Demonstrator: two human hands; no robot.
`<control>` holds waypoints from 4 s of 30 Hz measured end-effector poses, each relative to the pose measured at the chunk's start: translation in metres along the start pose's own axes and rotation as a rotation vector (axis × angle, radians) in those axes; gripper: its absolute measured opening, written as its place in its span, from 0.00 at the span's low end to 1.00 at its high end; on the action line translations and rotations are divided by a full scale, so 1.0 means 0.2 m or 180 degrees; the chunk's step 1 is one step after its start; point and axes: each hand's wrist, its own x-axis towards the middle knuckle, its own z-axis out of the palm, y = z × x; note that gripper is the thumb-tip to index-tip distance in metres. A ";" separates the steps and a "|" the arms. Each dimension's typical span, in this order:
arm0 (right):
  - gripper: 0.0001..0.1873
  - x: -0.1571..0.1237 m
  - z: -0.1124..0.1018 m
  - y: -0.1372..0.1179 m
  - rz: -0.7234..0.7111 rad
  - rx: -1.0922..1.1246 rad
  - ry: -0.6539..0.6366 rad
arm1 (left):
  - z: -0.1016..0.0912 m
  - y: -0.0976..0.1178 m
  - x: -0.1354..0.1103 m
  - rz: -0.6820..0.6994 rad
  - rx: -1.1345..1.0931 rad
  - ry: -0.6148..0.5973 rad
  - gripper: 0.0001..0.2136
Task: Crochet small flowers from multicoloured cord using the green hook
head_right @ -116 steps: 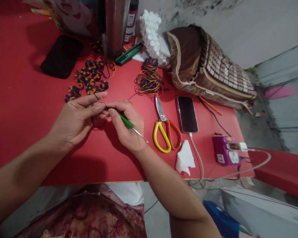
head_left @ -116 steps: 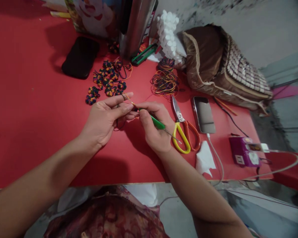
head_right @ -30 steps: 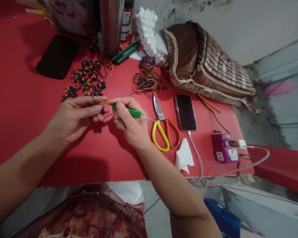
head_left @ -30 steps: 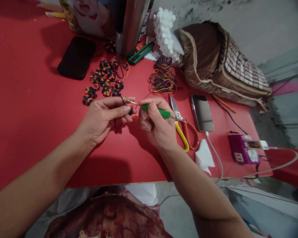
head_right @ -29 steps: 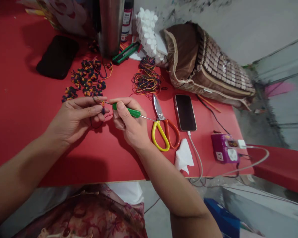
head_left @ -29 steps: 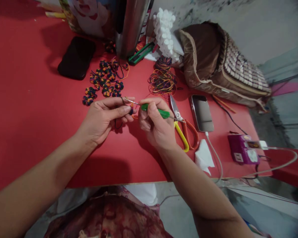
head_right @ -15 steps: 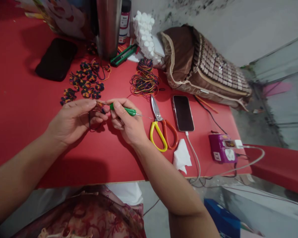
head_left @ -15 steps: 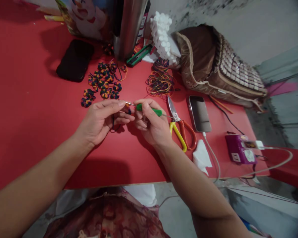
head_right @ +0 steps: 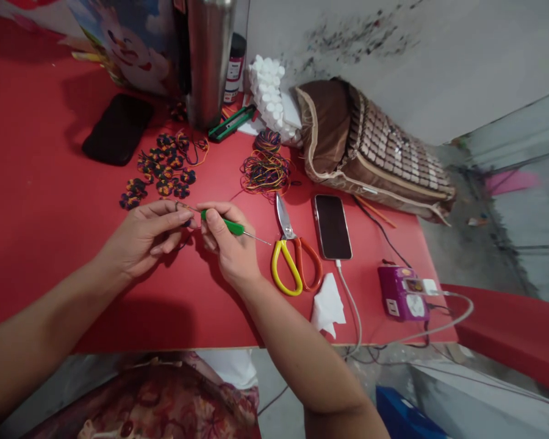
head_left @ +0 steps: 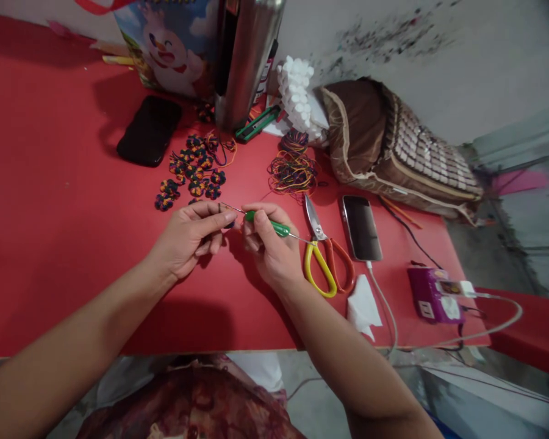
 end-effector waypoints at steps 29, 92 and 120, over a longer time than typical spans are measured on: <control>0.07 0.06 -0.04 -0.08 0.0556 0.0574 0.0248 | -0.09 0.02 0.04 0.0412 0.0134 0.0066 0.14; 0.40 0.00 -0.17 -0.33 0.0894 -0.3106 0.0357 | -0.07 0.01 0.05 -0.0105 -0.0181 0.0242 0.18; 0.08 -0.04 0.00 -0.13 0.0382 -0.1534 0.0238 | -0.07 -0.10 0.04 0.0454 0.0668 -0.0073 0.10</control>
